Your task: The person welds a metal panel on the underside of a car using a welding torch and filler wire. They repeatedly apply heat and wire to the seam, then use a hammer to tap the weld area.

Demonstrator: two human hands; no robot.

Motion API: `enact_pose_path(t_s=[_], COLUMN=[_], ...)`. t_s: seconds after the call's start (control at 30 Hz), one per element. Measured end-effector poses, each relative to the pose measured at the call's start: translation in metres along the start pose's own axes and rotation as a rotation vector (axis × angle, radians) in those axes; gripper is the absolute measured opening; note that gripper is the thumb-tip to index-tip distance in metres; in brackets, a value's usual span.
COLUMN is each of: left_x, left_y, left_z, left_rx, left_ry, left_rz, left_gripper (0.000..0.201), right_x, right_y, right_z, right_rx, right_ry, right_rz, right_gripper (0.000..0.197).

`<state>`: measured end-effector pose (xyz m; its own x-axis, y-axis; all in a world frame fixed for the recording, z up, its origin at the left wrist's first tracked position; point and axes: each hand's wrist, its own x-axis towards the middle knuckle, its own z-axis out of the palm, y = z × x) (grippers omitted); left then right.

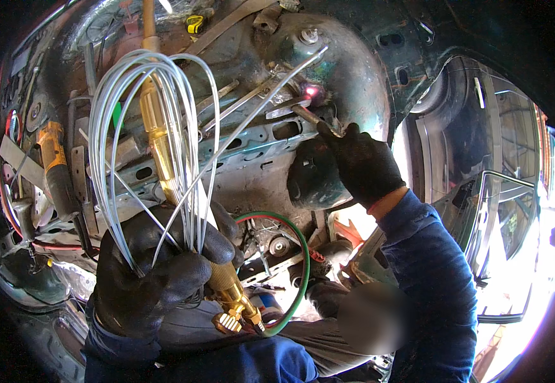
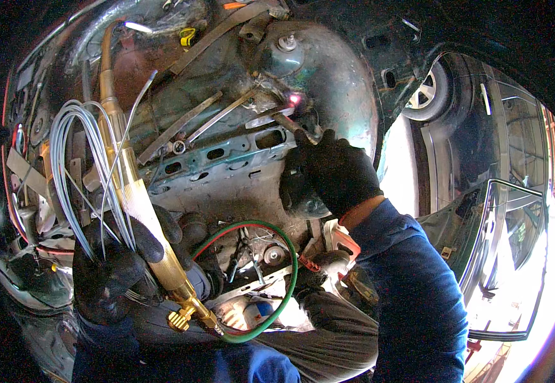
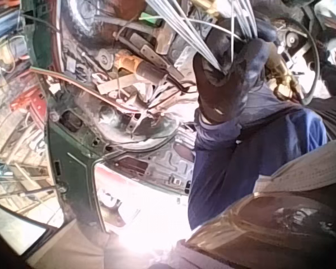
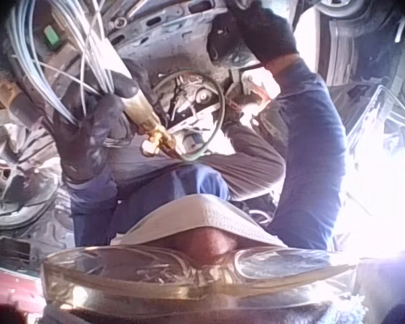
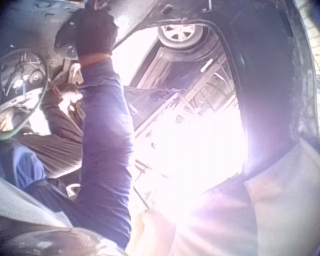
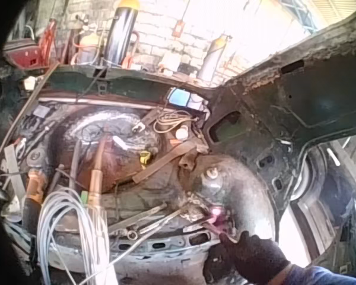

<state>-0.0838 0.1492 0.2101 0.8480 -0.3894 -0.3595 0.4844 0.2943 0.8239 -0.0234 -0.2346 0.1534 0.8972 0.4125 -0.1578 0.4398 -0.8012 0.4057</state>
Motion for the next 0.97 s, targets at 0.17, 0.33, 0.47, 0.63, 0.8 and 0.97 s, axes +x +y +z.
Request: enact_pose_path(t_s=[0.17,0.33,0.47,0.63,0.8,0.97], left_x=[0.001,0.003,0.005,0.002,0.006,0.003], left_y=[-0.003,0.007,-0.003,0.002,-0.014,-0.013], left_z=[0.003,0.006,0.0,0.004,0.01,0.012], left_rx=[-0.057,0.024,0.113,0.241,0.088,0.143], left_ry=[-0.008,0.02,0.008,0.024,-0.018,-0.013], left_rz=[0.019,-0.107,-0.037,-0.016,0.134,0.113], left_gripper=[0.026,0.026,0.024,0.025,0.026,0.031], right_x=[-0.009,-0.013,-0.016,-0.021,-0.03,-0.04], right_y=[0.006,0.006,0.013,0.014,0.025,0.01], right_z=[0.003,-0.001,-0.006,-0.007,0.001,0.012], right_rx=[-0.092,-0.082,-0.02,0.054,0.084,0.09], right_ry=[0.016,0.029,0.022,0.089,0.241,0.037], right_rz=[-0.028,-0.011,0.026,0.042,0.02,0.114], right_gripper=[0.057,0.058,0.06,0.06,0.059,0.067])
